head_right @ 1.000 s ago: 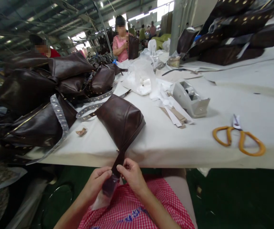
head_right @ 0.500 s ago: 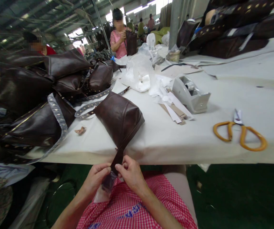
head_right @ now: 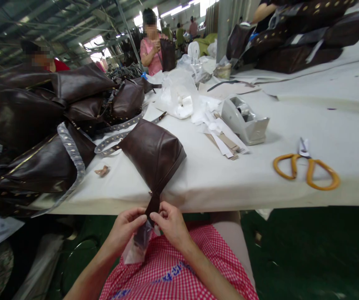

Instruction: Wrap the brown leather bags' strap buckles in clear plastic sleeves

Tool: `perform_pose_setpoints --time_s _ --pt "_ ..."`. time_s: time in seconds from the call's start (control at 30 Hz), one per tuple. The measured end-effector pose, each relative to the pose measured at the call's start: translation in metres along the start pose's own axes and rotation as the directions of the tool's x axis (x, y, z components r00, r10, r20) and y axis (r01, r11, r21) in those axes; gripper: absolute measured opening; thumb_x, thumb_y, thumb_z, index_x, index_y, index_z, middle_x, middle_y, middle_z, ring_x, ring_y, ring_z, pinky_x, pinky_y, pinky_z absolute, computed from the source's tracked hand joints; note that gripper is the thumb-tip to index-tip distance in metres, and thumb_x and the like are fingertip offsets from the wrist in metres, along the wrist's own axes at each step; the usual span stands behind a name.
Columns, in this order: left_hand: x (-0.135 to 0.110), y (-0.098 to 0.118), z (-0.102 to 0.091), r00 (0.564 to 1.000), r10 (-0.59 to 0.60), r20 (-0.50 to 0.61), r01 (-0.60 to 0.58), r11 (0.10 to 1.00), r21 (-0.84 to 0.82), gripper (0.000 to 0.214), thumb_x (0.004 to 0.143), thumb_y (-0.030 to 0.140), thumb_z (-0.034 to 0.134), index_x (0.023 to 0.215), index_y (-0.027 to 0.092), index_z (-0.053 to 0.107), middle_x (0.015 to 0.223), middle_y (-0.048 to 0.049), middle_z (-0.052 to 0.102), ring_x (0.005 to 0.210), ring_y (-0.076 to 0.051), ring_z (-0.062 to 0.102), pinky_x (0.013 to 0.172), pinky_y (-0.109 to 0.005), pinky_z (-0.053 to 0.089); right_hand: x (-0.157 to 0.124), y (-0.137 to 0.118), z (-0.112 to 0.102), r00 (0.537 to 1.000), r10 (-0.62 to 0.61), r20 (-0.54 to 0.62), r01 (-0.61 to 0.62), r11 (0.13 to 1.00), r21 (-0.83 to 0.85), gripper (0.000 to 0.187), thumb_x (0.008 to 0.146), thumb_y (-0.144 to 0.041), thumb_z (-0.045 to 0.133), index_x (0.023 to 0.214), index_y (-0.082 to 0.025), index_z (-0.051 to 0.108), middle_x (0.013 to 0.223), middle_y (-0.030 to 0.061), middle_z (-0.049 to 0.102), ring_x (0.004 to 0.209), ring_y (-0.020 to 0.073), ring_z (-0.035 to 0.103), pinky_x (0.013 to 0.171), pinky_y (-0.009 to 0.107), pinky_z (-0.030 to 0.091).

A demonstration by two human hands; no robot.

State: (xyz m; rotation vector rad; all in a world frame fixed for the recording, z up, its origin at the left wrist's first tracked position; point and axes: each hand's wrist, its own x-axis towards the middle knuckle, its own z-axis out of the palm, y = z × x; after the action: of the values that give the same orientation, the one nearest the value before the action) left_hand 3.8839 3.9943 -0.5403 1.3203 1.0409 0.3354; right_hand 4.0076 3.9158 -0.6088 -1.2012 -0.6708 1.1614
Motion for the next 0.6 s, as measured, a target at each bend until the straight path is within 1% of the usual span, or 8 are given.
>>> perform_pose_setpoints --time_s 0.1,0.17,0.23,0.33,0.37,0.43,0.57,0.6 --pt "0.001 0.003 0.002 1.0 -0.002 0.0 0.002 1.0 0.006 0.02 0.063 0.029 0.071 0.075 0.014 0.069 0.068 -0.0018 0.067 0.061 -0.014 0.057 0.062 -0.024 0.045 -0.009 0.002 -0.003 0.997 -0.046 -0.054 0.043 0.997 -0.067 0.022 0.082 -0.038 0.061 0.074 -0.02 0.052 0.059 -0.0041 0.054 0.051 0.0105 0.048 0.049 0.023 0.037" --pt "0.001 0.003 0.003 1.0 0.015 0.006 -0.015 1.0 0.021 0.016 0.064 0.028 0.069 0.072 0.014 0.066 0.065 -0.0008 0.064 0.059 -0.012 0.054 0.061 -0.023 0.044 -0.018 0.002 -0.007 0.992 -0.104 -0.074 0.09 0.981 -0.173 0.019 0.082 -0.035 0.062 0.074 -0.021 0.053 0.061 -0.0034 0.055 0.052 0.0112 0.049 0.05 0.024 0.038" --pt "0.002 0.002 0.004 0.999 0.036 0.002 -0.036 0.999 0.035 0.014 0.063 0.026 0.068 0.069 0.014 0.063 0.064 -0.0001 0.062 0.06 -0.012 0.053 0.06 -0.022 0.043 -0.025 0.0 -0.012 0.979 -0.196 -0.062 0.17 0.942 -0.29 0.016 0.081 -0.031 0.066 0.074 -0.021 0.055 0.066 -0.0024 0.056 0.057 0.0125 0.051 0.054 0.025 0.039" --pt "0.004 0.0 0.006 0.999 0.046 0.0 -0.046 0.998 0.047 0.014 0.063 0.026 0.068 0.067 0.015 0.06 0.063 0.0012 0.059 0.06 -0.011 0.05 0.06 -0.022 0.041 -0.03 -0.002 -0.017 0.939 -0.343 0.04 0.329 0.852 -0.407 0.008 0.083 -0.025 0.065 0.078 -0.021 0.06 0.077 0.0007 0.058 0.071 0.0155 0.054 0.065 0.027 0.042" --pt "0.005 0.0 0.006 0.999 0.048 0.003 -0.048 0.998 0.051 0.015 0.063 0.027 0.068 0.067 0.015 0.059 0.063 0.0017 0.058 0.059 -0.011 0.049 0.06 -0.021 0.04 -0.03 -0.002 -0.018 0.927 -0.365 0.083 0.364 0.828 -0.427 0.005 0.085 -0.024 0.063 0.08 -0.022 0.062 0.079 0.0016 0.058 0.075 0.0162 0.055 0.068 0.027 0.042" --pt "0.006 -0.003 0.006 0.999 0.053 0.012 -0.054 0.997 0.063 0.016 0.064 0.028 0.068 0.067 0.016 0.058 0.062 0.0024 0.056 0.059 -0.011 0.048 0.06 -0.022 0.039 -0.03 0.001 -0.017 0.915 -0.373 0.156 0.402 0.796 -0.453 0.008 0.088 -0.022 0.057 0.083 -0.022 0.063 0.082 0.0026 0.058 0.079 0.0167 0.056 0.072 0.028 0.043" --pt "0.007 -0.013 -0.001 0.995 0.101 0.013 -0.102 0.989 0.104 0.022 0.063 0.035 0.071 0.065 0.018 0.058 0.062 0.0024 0.055 0.063 -0.014 0.051 0.062 -0.025 0.04 -0.028 0.005 -0.013 0.894 -0.392 0.218 0.449 0.768 -0.457 0.018 0.091 -0.024 0.05 0.079 -0.024 0.063 0.082 0.0029 0.057 0.077 0.0171 0.058 0.068 0.028 0.045" --pt "0.008 -0.014 -0.003 0.994 0.103 0.031 -0.106 0.987 0.123 0.027 0.062 0.04 0.073 0.063 0.019 0.058 0.061 0.0022 0.056 0.065 -0.016 0.053 0.062 -0.026 0.041 -0.027 0.004 -0.012 0.868 -0.43 0.249 0.497 0.746 -0.444 0.017 0.091 -0.028 0.051 0.079 -0.026 0.063 0.08 0.0026 0.058 0.076 0.0182 0.059 0.066 0.029 0.047"
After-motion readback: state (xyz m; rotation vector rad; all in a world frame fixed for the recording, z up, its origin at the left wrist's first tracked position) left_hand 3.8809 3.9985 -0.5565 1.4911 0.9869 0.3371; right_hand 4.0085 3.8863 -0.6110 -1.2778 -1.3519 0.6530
